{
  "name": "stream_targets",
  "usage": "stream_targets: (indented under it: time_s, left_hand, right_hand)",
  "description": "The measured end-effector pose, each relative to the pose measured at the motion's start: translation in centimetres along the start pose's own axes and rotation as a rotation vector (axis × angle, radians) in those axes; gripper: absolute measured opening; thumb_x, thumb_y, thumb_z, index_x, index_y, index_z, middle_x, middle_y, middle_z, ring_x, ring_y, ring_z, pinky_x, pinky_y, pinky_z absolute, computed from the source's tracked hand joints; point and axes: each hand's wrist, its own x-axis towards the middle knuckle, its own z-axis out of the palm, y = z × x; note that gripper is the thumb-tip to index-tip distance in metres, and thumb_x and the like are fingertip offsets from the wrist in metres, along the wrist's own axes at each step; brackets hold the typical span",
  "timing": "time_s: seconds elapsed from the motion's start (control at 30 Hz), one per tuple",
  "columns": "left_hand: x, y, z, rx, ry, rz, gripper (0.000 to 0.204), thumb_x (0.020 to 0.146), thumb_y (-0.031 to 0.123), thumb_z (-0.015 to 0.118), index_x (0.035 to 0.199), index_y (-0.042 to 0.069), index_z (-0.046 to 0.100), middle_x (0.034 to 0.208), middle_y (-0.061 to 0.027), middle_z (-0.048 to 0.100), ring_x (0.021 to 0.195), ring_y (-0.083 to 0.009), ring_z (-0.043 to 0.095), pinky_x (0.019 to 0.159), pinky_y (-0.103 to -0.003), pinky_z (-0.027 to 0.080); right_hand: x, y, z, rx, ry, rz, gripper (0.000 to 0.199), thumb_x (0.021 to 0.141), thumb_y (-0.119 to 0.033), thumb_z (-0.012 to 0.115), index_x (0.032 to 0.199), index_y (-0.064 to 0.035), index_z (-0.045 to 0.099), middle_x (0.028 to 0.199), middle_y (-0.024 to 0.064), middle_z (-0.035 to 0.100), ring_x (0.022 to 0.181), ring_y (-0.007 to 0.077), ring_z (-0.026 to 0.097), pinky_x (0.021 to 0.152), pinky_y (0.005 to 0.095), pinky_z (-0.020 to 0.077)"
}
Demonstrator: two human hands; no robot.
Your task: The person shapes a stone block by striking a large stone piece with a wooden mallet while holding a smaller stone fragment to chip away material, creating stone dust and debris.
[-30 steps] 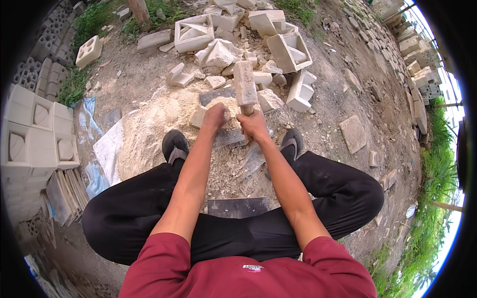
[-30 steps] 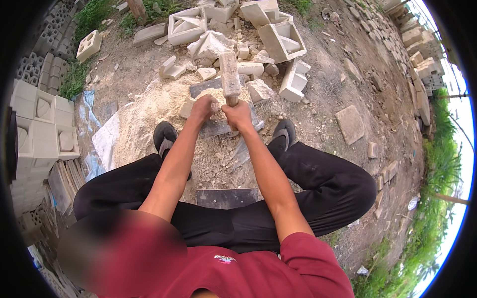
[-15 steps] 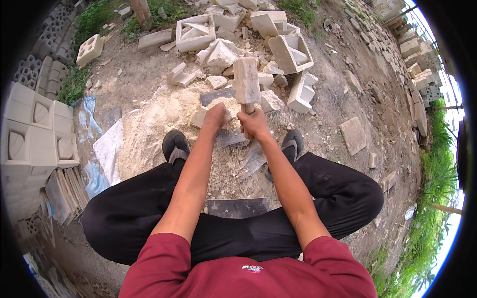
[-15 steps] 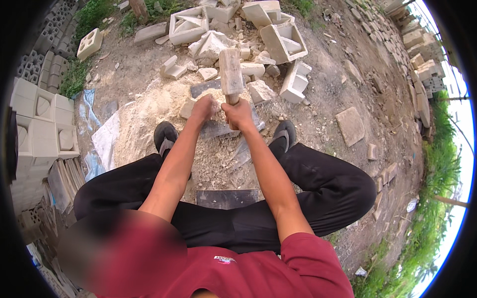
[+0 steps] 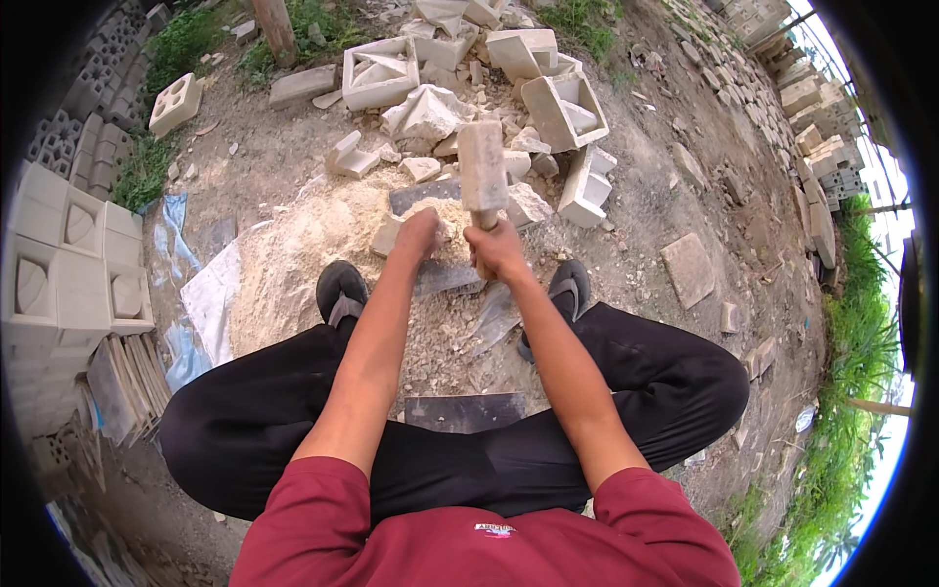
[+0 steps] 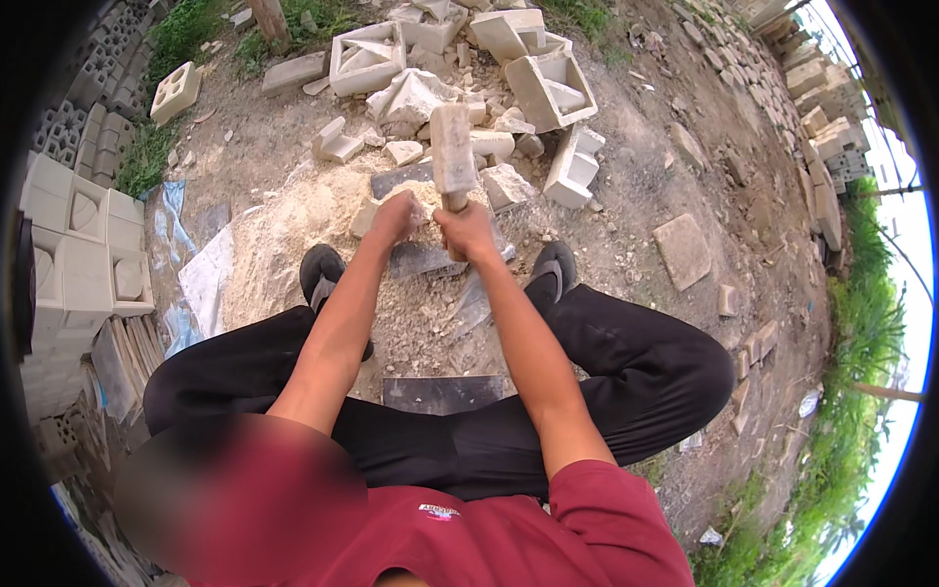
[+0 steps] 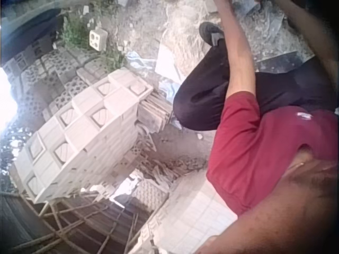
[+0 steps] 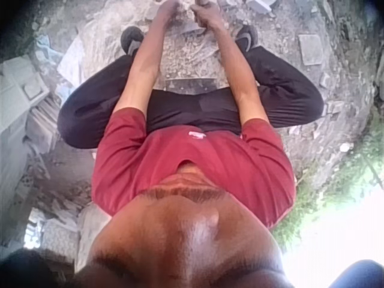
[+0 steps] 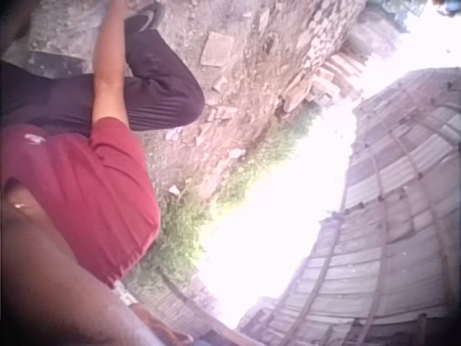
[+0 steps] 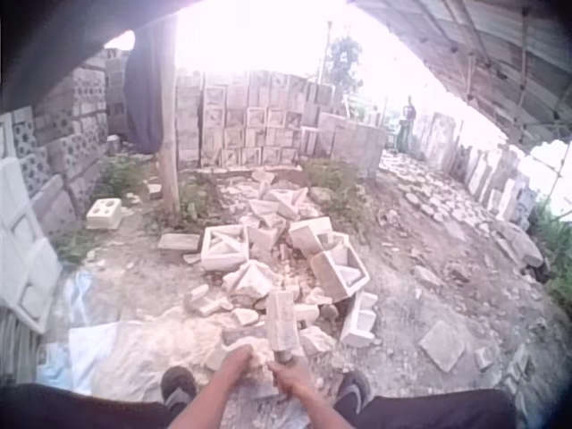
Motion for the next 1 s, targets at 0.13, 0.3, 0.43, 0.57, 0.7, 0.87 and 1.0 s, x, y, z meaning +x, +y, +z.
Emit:
stream_targets:
  time_s: [0.13,0.3,0.43,0.57,0.7,0.87,1.0]
  left_hand:
    - [0.3,5.3,-0.1,0.049,-0.163,0.182,0.018,0.071,0.006,0.068,0.089,0.003,0.068,0.101,-0.0174,0.066,0.096,-0.0379,0.064,0.084,-0.044,0.051]
    - [-0.3,0.7,-0.9,0.068,0.010,0.109,0.015,0.074,0.009,0.068,0.088,0.003,0.067,0.098,-0.0191,0.066,0.095,-0.0381,0.064,0.083,-0.045,0.051]
    - [-0.7,1.5,0.3,0.026,0.063,-0.033,0.015,0.075,0.010,0.068,0.089,0.004,0.068,0.097,-0.0192,0.066,0.094,-0.0381,0.064,0.082,-0.045,0.052]
    - [-0.4,3.8,0.0,0.056,-0.018,0.073,0.014,0.073,0.010,0.070,0.087,0.009,0.072,0.096,-0.0170,0.064,0.092,-0.0357,0.064,0.081,-0.043,0.052]
    - [-1.0,4.6,-0.6,0.092,-0.050,0.080,0.011,0.075,0.012,0.069,0.085,0.011,0.073,0.100,-0.0158,0.063,0.094,-0.0341,0.065,0.082,-0.042,0.054]
    - [-2.1,1.7,-0.1,0.141,0.066,-0.009,0.010,0.076,0.015,0.070,0.085,0.011,0.072,0.100,-0.0148,0.062,0.093,-0.0337,0.065,0.082,-0.043,0.054]
    - [-2.3,2.4,-0.3,0.091,0.008,-0.002,0.011,0.077,0.017,0.069,0.086,0.011,0.072,0.101,-0.0140,0.063,0.093,-0.0334,0.064,0.082,-0.042,0.053]
  right_hand:
    - [1.2,10.6,-2.1,-0.208,0.151,0.128,0.027,0.073,-0.019,0.070,0.083,0.0067,0.068,0.070,0.0150,0.068,0.057,0.0224,0.066,0.056,0.0346,0.0537]
    - [-0.1,2.3,-0.3,-0.061,0.007,0.199,0.024,0.077,-0.019,0.070,0.069,0.0025,0.063,0.060,0.0094,0.062,0.048,0.0191,0.061,0.045,0.0324,0.0496]
    - [-0.1,0.9,-0.2,0.089,0.000,-0.025,0.025,0.076,-0.020,0.070,0.077,0.0045,0.065,0.066,0.0107,0.065,0.054,0.0199,0.063,0.050,0.0334,0.0515]
    - [0.4,6.8,-0.6,-0.439,0.110,0.028,0.039,0.069,-0.029,0.074,0.082,0.0073,0.069,0.074,0.0241,0.069,0.072,0.0294,0.071,0.066,0.0377,0.0548]
    - [1.1,6.3,-2.1,-0.446,0.034,0.108,0.035,0.070,-0.030,0.073,0.078,0.0041,0.070,0.070,0.0222,0.068,0.070,0.0288,0.070,0.065,0.0375,0.0550]
    - [-1.4,0.2,1.1,-0.113,0.049,-0.048,0.028,0.075,-0.024,0.072,0.073,0.0025,0.065,0.057,0.0092,0.063,0.050,0.0170,0.063,0.048,0.0332,0.0504]
    - [-0.2,4.6,1.4,-0.277,0.078,-0.040,0.035,0.070,-0.029,0.074,0.078,0.0046,0.068,0.063,0.0148,0.067,0.060,0.0253,0.068,0.058,0.0382,0.0528]
